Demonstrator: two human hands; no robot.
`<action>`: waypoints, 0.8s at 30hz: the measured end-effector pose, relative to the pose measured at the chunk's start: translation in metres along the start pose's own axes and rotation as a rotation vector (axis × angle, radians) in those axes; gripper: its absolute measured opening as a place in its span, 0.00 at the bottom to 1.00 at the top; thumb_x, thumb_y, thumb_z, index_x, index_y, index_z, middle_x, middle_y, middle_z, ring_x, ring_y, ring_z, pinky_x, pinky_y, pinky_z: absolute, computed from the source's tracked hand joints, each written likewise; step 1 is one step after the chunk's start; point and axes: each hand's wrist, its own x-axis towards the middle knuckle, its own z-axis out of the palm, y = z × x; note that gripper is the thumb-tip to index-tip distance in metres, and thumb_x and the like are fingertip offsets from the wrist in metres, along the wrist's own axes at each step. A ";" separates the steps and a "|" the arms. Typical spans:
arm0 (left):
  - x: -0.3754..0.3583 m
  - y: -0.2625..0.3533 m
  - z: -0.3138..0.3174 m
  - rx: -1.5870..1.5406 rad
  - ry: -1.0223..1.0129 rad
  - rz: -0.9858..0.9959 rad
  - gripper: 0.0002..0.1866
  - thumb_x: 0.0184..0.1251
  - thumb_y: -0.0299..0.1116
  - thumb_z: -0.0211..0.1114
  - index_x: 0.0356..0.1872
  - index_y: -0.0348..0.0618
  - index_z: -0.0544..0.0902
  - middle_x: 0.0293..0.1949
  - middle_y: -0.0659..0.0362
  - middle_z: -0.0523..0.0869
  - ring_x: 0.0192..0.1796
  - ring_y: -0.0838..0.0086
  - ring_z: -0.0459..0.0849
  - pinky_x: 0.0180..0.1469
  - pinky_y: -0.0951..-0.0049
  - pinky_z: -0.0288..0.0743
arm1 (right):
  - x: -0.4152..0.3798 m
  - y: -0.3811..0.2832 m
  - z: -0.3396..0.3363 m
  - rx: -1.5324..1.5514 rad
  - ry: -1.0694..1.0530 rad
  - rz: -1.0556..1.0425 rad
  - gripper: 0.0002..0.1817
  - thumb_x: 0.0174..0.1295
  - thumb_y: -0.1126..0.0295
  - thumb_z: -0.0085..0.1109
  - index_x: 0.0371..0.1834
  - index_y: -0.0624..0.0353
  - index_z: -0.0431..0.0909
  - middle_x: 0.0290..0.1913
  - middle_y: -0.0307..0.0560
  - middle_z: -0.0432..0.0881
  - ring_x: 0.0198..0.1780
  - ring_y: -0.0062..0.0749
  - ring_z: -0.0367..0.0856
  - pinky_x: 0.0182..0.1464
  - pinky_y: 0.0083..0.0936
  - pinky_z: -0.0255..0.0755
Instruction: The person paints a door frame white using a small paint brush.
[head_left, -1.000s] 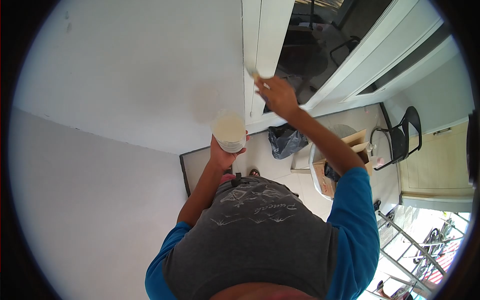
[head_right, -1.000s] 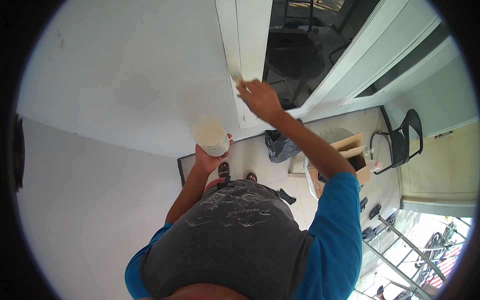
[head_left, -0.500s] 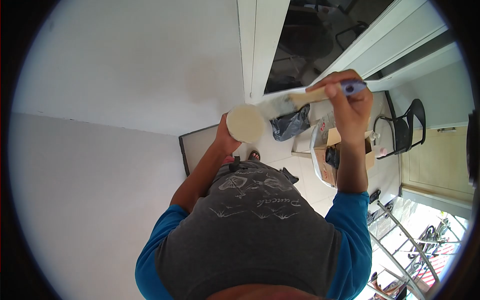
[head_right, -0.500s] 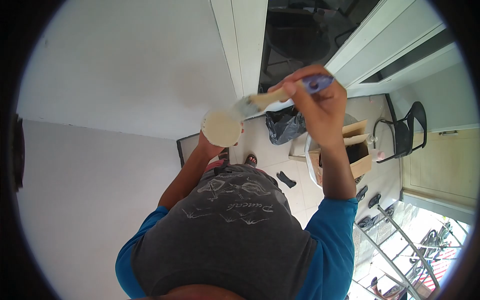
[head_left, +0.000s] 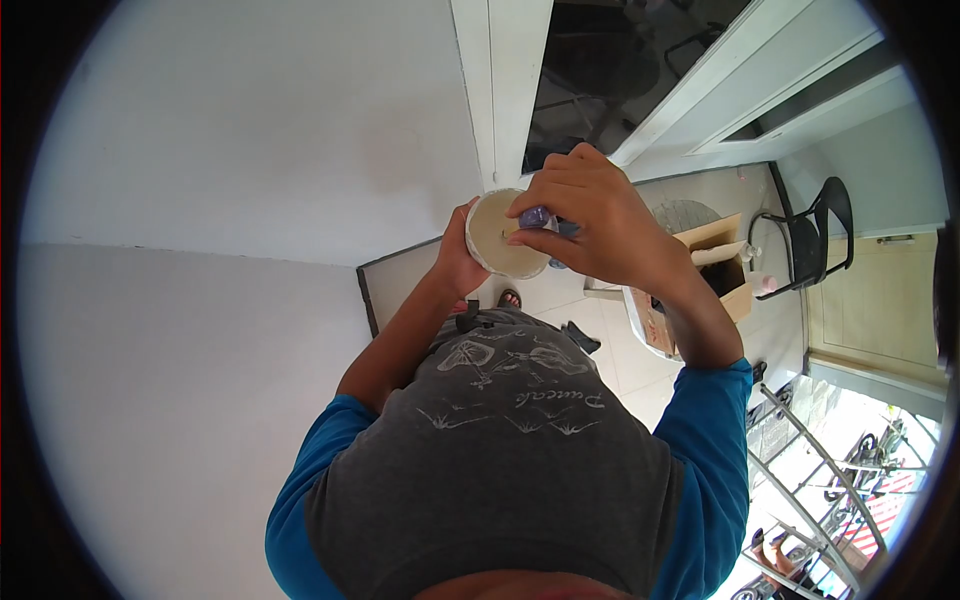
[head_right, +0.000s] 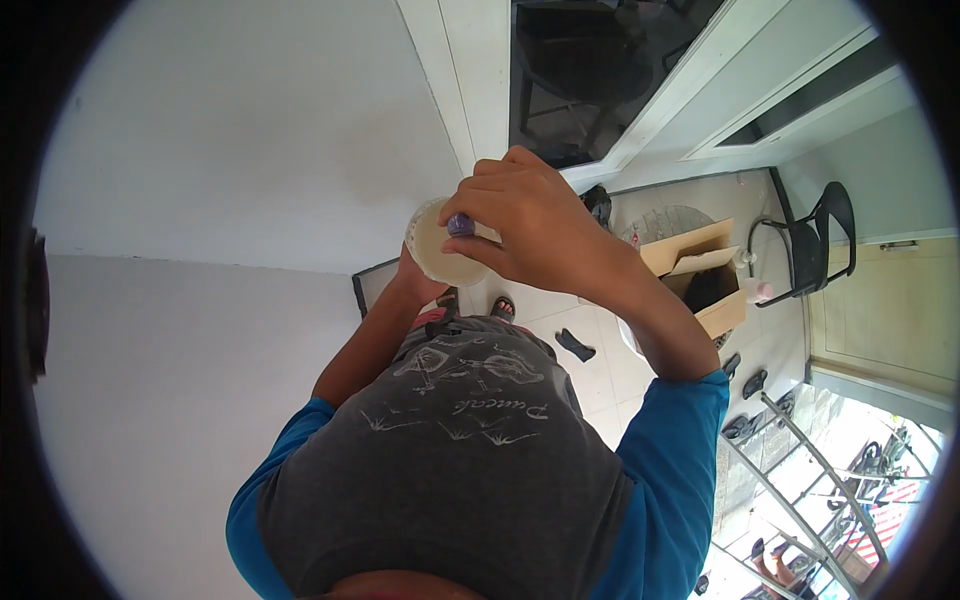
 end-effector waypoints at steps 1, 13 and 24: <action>-0.001 0.001 0.000 0.004 0.005 0.002 0.26 0.78 0.51 0.39 0.64 0.46 0.70 0.60 0.53 0.76 0.61 0.60 0.78 0.63 0.53 0.75 | 0.001 0.000 0.001 -0.003 -0.003 0.012 0.10 0.53 0.66 0.73 0.35 0.56 0.84 0.31 0.43 0.83 0.36 0.33 0.77 0.44 0.31 0.64; -0.008 0.002 0.003 0.076 0.033 0.059 0.27 0.77 0.52 0.38 0.64 0.48 0.71 0.60 0.53 0.76 0.63 0.59 0.77 0.62 0.51 0.75 | 0.003 0.004 0.017 -0.024 -0.001 -0.067 0.13 0.47 0.66 0.78 0.34 0.53 0.85 0.27 0.37 0.82 0.30 0.28 0.72 0.41 0.29 0.61; -0.005 -0.001 -0.021 0.122 0.033 0.120 0.26 0.75 0.51 0.42 0.65 0.47 0.70 0.58 0.53 0.79 0.56 0.57 0.82 0.47 0.47 0.82 | 0.000 -0.010 -0.004 0.049 0.194 0.129 0.14 0.44 0.68 0.80 0.34 0.53 0.85 0.29 0.39 0.82 0.28 0.29 0.72 0.33 0.26 0.66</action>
